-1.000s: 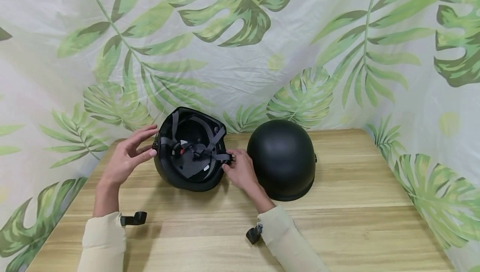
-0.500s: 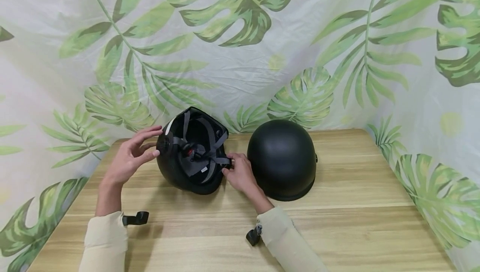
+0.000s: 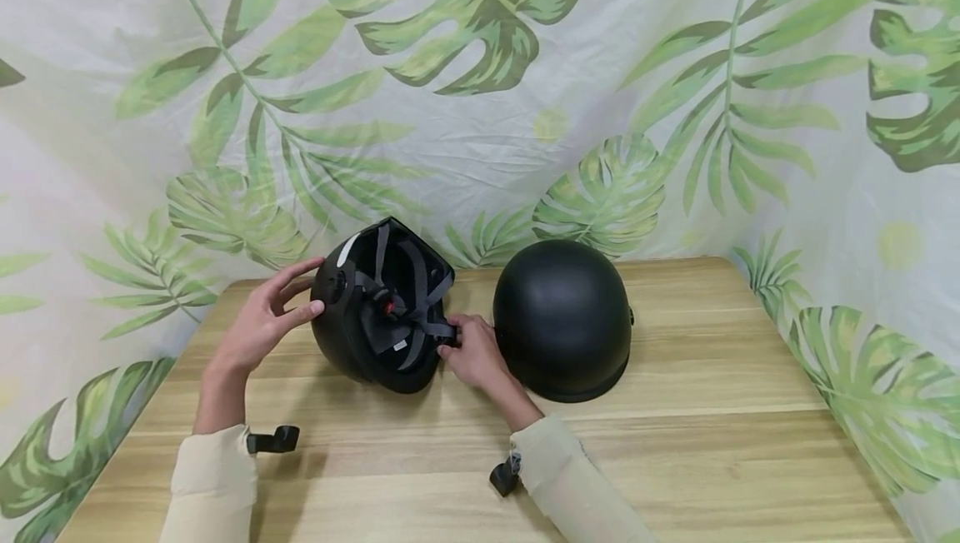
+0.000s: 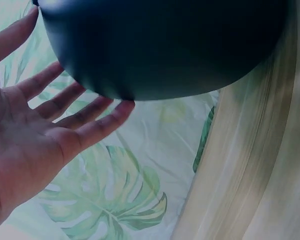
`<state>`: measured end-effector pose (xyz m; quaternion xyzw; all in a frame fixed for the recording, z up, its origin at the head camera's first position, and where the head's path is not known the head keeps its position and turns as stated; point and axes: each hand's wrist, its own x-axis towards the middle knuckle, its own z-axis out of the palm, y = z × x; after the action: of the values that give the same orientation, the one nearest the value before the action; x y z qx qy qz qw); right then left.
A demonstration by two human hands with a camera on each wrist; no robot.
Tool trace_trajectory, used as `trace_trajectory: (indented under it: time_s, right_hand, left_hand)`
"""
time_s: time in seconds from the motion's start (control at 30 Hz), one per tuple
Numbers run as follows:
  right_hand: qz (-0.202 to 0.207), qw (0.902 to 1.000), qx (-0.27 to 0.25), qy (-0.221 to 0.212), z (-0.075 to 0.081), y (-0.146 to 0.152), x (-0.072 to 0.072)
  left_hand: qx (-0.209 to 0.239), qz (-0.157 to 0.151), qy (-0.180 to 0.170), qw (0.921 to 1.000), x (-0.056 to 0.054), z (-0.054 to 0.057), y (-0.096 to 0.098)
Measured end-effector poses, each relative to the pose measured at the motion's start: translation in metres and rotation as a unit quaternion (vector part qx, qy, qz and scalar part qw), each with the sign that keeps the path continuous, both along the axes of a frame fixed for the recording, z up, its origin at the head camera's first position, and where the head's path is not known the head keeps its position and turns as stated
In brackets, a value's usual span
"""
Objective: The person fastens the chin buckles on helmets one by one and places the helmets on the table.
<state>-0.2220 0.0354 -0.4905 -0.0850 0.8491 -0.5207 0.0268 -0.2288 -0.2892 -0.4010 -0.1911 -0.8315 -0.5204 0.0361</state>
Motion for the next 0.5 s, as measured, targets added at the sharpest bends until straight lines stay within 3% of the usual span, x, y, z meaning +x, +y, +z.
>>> trace_trajectory:
  time_s: [0.23, 0.5]
  right_hand:
    - [-0.003, 0.9999, 0.015, 0.001, 0.002, 0.003, 0.0]
    - [0.007, 0.9993, 0.037, -0.009, 0.005, 0.003, 0.002]
  left_hand:
    - [0.045, -0.037, 0.02, 0.9981, -0.003, -0.01, -0.007]
    - [0.089, -0.046, -0.008, 0.995, -0.01, -0.025, -0.01]
